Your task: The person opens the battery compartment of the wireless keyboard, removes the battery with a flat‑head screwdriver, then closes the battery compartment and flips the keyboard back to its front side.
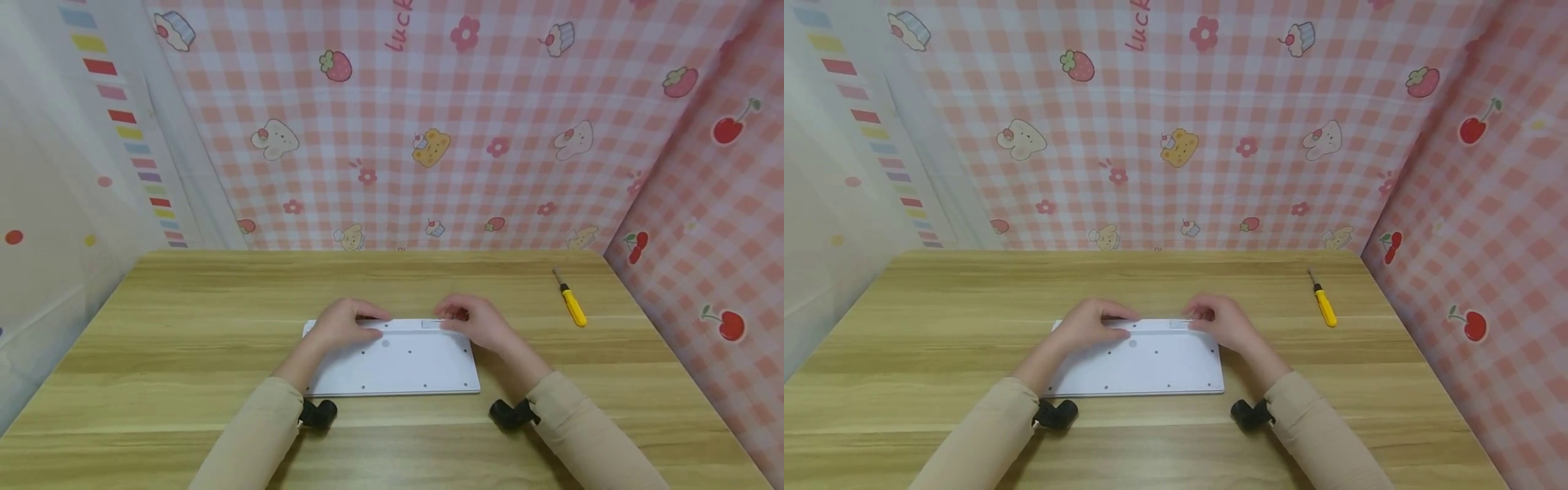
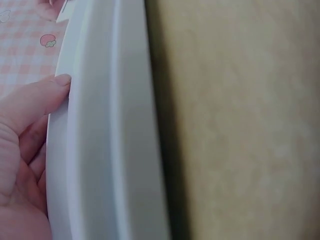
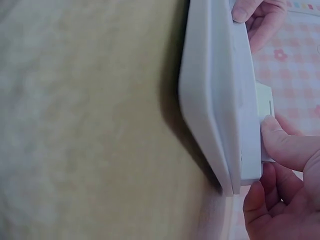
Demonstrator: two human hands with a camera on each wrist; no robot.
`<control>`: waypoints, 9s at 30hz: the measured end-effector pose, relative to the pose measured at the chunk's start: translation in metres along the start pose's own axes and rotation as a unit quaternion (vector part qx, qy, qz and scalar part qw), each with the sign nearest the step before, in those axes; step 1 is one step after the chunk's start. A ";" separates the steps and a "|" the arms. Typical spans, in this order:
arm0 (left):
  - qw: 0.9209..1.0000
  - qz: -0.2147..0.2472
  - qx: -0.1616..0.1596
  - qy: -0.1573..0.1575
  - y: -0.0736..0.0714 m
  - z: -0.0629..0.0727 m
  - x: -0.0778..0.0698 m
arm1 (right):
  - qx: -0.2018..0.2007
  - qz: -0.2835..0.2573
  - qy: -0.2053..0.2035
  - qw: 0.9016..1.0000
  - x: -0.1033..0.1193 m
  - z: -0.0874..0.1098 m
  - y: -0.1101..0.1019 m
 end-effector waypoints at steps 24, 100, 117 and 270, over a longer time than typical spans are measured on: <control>1.000 -0.008 0.001 0.004 0.000 0.000 0.000 | -0.044 -0.035 0.098 0.994 -0.060 0.019 -0.068; 1.000 -0.019 0.004 0.002 0.001 0.000 0.000 | -0.163 0.075 0.186 0.966 -0.119 0.080 -0.135; 1.000 -0.007 0.001 -0.002 0.002 0.001 0.000 | -0.189 0.096 0.246 0.946 -0.125 0.088 -0.138; 0.997 -0.002 -0.064 -0.040 0.031 -0.014 -0.025 | -0.154 -0.247 0.090 0.952 -0.015 0.040 -0.043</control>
Point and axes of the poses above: each hand's wrist, its own z-axis away from the middle knuckle, its own y-axis out of the palm, x = y × z, the point moved 2 cm from there along -z, towards the middle knuckle, and after that the axes turned 1 degree about -z, right-handed, at the moved point
